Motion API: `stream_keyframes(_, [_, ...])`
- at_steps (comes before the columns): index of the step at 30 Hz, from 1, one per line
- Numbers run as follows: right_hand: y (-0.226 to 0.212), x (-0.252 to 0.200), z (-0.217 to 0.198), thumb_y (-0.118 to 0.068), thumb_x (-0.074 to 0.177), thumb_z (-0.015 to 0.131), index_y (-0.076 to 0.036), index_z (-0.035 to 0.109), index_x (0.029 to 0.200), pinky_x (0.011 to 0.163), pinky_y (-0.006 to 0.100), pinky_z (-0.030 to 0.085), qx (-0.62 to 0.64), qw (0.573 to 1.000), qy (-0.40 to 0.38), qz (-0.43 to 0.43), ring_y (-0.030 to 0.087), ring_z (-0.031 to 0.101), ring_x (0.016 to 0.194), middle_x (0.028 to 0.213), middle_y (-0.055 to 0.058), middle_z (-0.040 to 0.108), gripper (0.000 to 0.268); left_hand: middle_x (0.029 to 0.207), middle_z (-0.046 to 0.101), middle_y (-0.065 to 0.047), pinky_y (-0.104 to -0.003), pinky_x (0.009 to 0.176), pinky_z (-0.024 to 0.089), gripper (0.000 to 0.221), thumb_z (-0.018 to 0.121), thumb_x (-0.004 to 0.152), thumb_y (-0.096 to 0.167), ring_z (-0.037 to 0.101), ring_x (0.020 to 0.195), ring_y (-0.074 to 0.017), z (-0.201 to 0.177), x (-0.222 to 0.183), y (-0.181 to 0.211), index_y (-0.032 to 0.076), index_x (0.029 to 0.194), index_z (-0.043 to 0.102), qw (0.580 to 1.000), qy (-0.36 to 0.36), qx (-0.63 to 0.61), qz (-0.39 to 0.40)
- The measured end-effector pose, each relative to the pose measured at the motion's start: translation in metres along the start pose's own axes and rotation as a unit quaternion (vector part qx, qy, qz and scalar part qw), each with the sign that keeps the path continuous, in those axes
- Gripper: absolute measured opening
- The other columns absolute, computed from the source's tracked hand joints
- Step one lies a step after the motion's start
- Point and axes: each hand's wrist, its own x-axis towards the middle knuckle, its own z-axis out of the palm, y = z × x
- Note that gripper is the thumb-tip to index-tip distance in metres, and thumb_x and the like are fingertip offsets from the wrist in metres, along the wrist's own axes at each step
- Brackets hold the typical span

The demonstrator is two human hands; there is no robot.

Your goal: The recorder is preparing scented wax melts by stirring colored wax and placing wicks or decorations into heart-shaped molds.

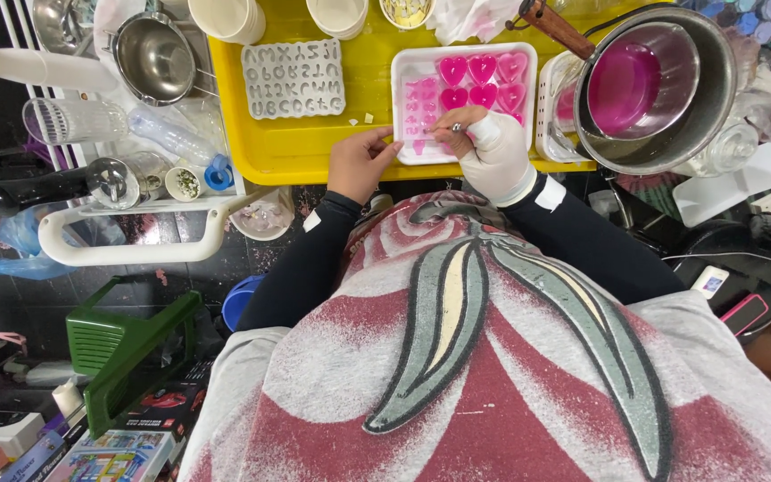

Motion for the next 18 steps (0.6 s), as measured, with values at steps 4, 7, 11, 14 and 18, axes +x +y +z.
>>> stream_keyframes(4, [0.010,-0.003,-0.003,-0.004,0.108,0.069,-0.001,0.058,0.108,0.077,0.027,0.056,0.044,0.999,0.011,-0.026,0.016,0.070,0.085,0.103,0.011,0.072,0.011,0.076,0.075,-0.009,-0.026,0.064,0.054,0.035,0.078,0.091,0.022,0.068,0.064,-0.0104,0.000,-0.001,0.004,0.002,0.119,0.074,1.000,0.001,0.004,-0.005])
stream_keyframes(7, [0.008,-0.005,-0.005,-0.004,0.108,0.069,0.000,0.059,0.111,0.082,0.029,0.058,0.002,0.999,0.028,-0.042,0.018,0.073,0.092,0.104,0.011,0.071,0.011,0.076,0.075,-0.009,-0.026,0.064,0.055,0.035,0.079,0.091,0.022,0.068,0.064,-0.0108,0.000,0.000,0.001,0.002,0.119,0.074,1.000,0.005,0.005,-0.004])
stream_keyframes(11, [0.000,-0.009,-0.008,-0.002,0.107,0.071,0.000,0.058,0.111,0.082,0.030,0.057,-0.022,0.996,0.073,-0.048,0.020,0.071,0.091,0.103,0.013,0.072,0.013,0.078,0.075,-0.009,-0.025,0.065,0.056,0.035,0.079,0.092,0.022,0.069,0.066,-0.0098,0.002,0.000,-0.003,0.002,0.120,0.073,1.000,0.003,-0.004,0.002])
stream_keyframes(14, [-0.003,-0.010,-0.009,0.000,0.107,0.068,-0.002,0.055,0.113,0.085,0.030,0.057,0.009,0.994,0.072,-0.082,0.020,0.072,0.095,0.105,0.014,0.072,0.015,0.078,0.076,-0.009,-0.025,0.066,0.056,0.035,0.079,0.092,0.021,0.069,0.067,-0.0093,0.001,0.000,-0.005,0.002,0.120,0.073,1.000,0.003,-0.007,0.003])
stream_keyframes(18, [0.004,-0.011,-0.006,0.005,0.107,0.063,-0.003,0.054,0.113,0.086,0.031,0.057,0.026,0.995,0.016,-0.100,0.023,0.071,0.095,0.109,0.016,0.070,0.014,0.078,0.076,-0.008,-0.025,0.065,0.056,0.035,0.078,0.092,0.021,0.069,0.066,-0.0090,0.000,0.000,-0.001,0.002,0.120,0.073,1.000,0.000,-0.017,-0.005])
